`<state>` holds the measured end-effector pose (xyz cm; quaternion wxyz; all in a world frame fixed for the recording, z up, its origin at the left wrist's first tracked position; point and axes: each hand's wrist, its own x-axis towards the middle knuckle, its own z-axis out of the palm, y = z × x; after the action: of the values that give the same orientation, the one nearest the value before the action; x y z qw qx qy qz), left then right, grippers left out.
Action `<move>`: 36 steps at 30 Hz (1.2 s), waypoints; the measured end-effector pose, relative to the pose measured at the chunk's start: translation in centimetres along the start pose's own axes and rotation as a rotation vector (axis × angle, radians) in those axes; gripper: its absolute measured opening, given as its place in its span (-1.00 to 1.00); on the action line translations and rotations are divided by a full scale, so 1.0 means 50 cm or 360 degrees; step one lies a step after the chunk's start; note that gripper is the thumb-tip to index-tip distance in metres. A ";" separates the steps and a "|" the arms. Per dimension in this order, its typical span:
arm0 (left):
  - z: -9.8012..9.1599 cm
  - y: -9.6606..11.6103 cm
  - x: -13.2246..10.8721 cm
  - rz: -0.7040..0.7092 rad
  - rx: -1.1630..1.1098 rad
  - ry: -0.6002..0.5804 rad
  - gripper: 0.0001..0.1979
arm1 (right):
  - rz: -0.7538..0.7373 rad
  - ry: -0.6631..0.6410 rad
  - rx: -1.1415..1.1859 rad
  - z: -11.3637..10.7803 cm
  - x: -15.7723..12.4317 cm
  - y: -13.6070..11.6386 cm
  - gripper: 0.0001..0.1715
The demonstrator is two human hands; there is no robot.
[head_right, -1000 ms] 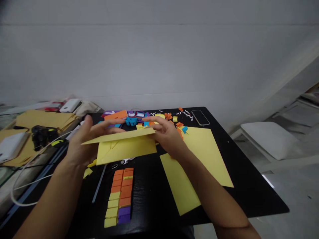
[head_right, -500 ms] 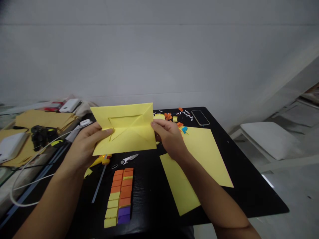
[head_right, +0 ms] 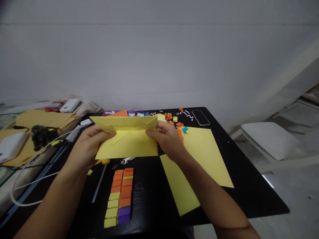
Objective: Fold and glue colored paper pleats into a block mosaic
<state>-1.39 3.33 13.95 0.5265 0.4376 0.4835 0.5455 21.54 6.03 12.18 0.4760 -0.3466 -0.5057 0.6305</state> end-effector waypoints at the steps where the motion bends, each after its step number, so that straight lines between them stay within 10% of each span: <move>1: -0.001 0.000 0.000 -0.0007 0.0002 0.0009 -0.76 | 0.0007 0.0004 0.0011 -0.002 0.001 0.000 -0.76; 14: -0.028 -0.033 -0.012 0.0104 0.0503 -0.0346 -0.66 | 0.0179 -0.0073 -0.0248 -0.050 -0.031 0.037 -0.54; 18: -0.067 -0.074 -0.089 0.0342 0.1104 -0.0002 -0.66 | 0.0445 0.0029 -0.0477 -0.114 -0.112 0.101 -0.54; 23: -0.071 -0.160 -0.216 0.0584 0.1518 -0.0263 -0.81 | 0.0771 -0.0343 -0.0767 -0.160 -0.193 0.148 -0.55; 29: -0.027 -0.291 -0.304 0.0843 0.2079 -0.0160 -0.50 | 0.0636 -0.0417 -0.1710 -0.154 -0.155 0.143 -0.69; 36: -0.048 -0.350 -0.353 0.0761 0.2396 -0.0285 -0.32 | 0.0512 -0.0380 -0.1952 -0.108 -0.124 0.166 -0.42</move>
<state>0.00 -14.79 -3.16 -0.0053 0.8100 0.5711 0.1332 26.32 1.49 2.55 0.0314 -0.5547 -0.7654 0.3248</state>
